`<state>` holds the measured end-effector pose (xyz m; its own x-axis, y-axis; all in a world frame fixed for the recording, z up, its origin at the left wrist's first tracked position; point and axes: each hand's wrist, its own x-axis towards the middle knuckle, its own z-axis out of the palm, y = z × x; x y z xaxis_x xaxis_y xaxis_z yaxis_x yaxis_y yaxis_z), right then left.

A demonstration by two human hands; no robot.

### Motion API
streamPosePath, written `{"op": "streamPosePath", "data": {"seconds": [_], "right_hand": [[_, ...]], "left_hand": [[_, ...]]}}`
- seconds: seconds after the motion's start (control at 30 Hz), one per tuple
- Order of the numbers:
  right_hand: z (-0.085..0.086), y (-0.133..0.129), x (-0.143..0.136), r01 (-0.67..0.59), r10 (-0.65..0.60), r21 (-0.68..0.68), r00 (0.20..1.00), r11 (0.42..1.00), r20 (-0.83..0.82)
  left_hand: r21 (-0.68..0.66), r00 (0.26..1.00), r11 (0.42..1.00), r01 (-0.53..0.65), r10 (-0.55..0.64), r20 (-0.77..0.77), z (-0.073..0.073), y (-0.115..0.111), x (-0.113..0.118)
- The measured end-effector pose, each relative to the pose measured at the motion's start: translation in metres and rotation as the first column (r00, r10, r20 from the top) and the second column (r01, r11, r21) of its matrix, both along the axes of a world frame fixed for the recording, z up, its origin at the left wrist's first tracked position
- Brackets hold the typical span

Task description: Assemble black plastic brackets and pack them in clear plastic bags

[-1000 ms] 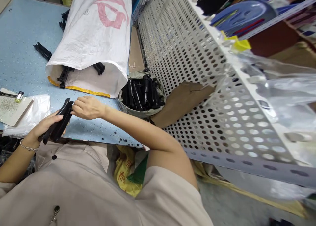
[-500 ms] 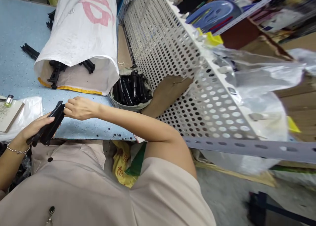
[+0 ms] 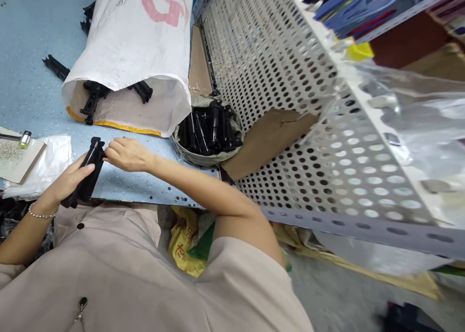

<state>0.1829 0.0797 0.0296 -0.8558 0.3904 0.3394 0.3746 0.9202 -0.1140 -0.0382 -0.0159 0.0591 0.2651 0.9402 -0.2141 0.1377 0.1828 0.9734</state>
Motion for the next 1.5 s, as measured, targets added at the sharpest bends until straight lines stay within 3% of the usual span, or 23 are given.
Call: {"op": "streamPosePath", "data": {"seconds": [0.1,0.17,0.2,0.3,0.33,0.37,0.4,0.5,0.57,0.63,0.67,0.77,0.8,0.83,0.87,0.97,1.0,1.07,1.13,1.27,1.37,1.43,1.5], "right_hand": [[-0.017,-0.008,-0.011,0.108,-0.155,-0.24,0.97,0.965,-0.186],[-0.026,-0.016,-0.023,0.113,-0.313,-0.508,0.892,0.854,-0.327],[-0.029,-0.02,-0.029,0.082,-0.407,-0.662,0.842,0.745,-0.354],[-0.031,-0.026,-0.04,-0.088,-0.538,-0.955,0.81,0.285,-0.235],[-0.03,-0.025,-0.04,-0.108,-0.529,-0.972,0.824,0.207,-0.204],[-0.028,-0.023,-0.039,-0.1,-0.514,-0.97,0.833,0.22,-0.202],[-0.025,-0.02,-0.036,-0.067,-0.502,-0.948,0.835,0.312,-0.225],[-0.017,-0.011,-0.026,0.087,-0.431,-0.72,0.848,0.688,-0.309],[-0.016,-0.008,-0.025,0.107,-0.376,-0.624,0.87,0.774,-0.318],[-0.019,-0.007,-0.029,0.07,-0.411,-0.689,0.844,0.722,-0.345],[-0.022,-0.008,-0.033,0.031,-0.457,-0.767,0.819,0.64,-0.348],[-0.029,-0.015,-0.042,-0.109,-0.564,-0.951,0.783,0.289,-0.261],[-0.03,-0.019,-0.043,-0.123,-0.557,-0.965,0.796,0.234,-0.236],[-0.03,-0.024,-0.043,-0.109,-0.525,-0.962,0.82,0.249,-0.228],[-0.03,-0.031,-0.042,-0.072,-0.473,-0.941,0.85,0.33,-0.23],[-0.032,-0.057,-0.041,0.05,-0.252,-0.715,0.951,0.697,-0.179],[-0.034,-0.067,-0.041,0.078,-0.208,-0.622,0.968,0.779,-0.139],[-0.04,-0.083,-0.044,0.128,-0.194,-0.511,0.978,0.85,-0.078],[-0.046,-0.092,-0.047,0.194,-0.25,-0.531,0.968,0.825,-0.034],[-0.044,-0.072,-0.048,0.266,-0.271,-0.734,0.956,0.625,0.116],[-0.034,-0.017,-0.059,0.34,-0.353,-0.754,0.923,0.562,0.153],[-0.029,0.033,-0.078,0.453,-0.549,-0.721,0.827,0.525,0.12],[-0.027,0.082,-0.101,0.513,-0.706,-0.753,0.702,0.412,0.092]], "left_hand": [[0.101,0.988,0.995,-0.025,0.04,-0.151,-0.009,-0.006,0.011],[0.13,0.956,0.989,-0.065,0.099,-0.276,-0.015,-0.01,0.017],[0.152,0.933,0.984,-0.092,0.139,-0.333,-0.019,-0.01,0.02],[0.236,0.888,0.963,-0.132,0.221,-0.404,-0.028,-0.008,0.019],[0.245,0.896,0.962,-0.124,0.215,-0.389,-0.03,-0.006,0.017],[0.242,0.911,0.964,-0.112,0.197,-0.362,-0.032,-0.004,0.013],[0.232,0.928,0.967,-0.101,0.176,-0.328,-0.032,-0.002,0.01],[0.212,0.965,0.974,-0.082,0.131,-0.229,-0.03,0.001,0.003],[0.209,0.972,0.975,-0.073,0.117,-0.205,-0.028,-0.001,0.004],[0.22,0.963,0.971,-0.099,0.149,-0.223,-0.028,-0.003,0.008],[0.228,0.955,0.966,-0.123,0.178,-0.239,-0.029,-0.003,0.01],[0.235,0.944,0.959,-0.16,0.219,-0.248,-0.038,0.001,0.009],[0.234,0.948,0.958,-0.169,0.223,-0.229,-0.042,0.003,0.007],[0.236,0.95,0.954,-0.185,0.235,-0.203,-0.045,0.007,0.003],[0.243,0.952,0.947,-0.208,0.254,-0.173,-0.047,0.01,0.0],[0.261,0.952,0.928,-0.265,0.296,-0.085,-0.048,0.017,-0.006],[0.261,0.952,0.926,-0.272,0.298,-0.067,-0.048,0.017,-0.005],[0.26,0.95,0.921,-0.289,0.309,-0.042,-0.047,0.017,-0.003],[0.278,0.937,0.904,-0.325,0.348,-0.038,-0.049,0.016,-0.002],[0.297,0.869,0.874,-0.384,0.451,-0.204,-0.066,0.018,-0.011],[0.191,0.79,0.917,-0.349,0.398,-0.467,-0.085,0.023,-0.009],[0.118,0.739,0.959,-0.259,0.276,-0.615,-0.095,0.023,0.005],[0.073,0.687,0.985,-0.158,0.163,-0.708,-0.103,0.021,0.022]]}}
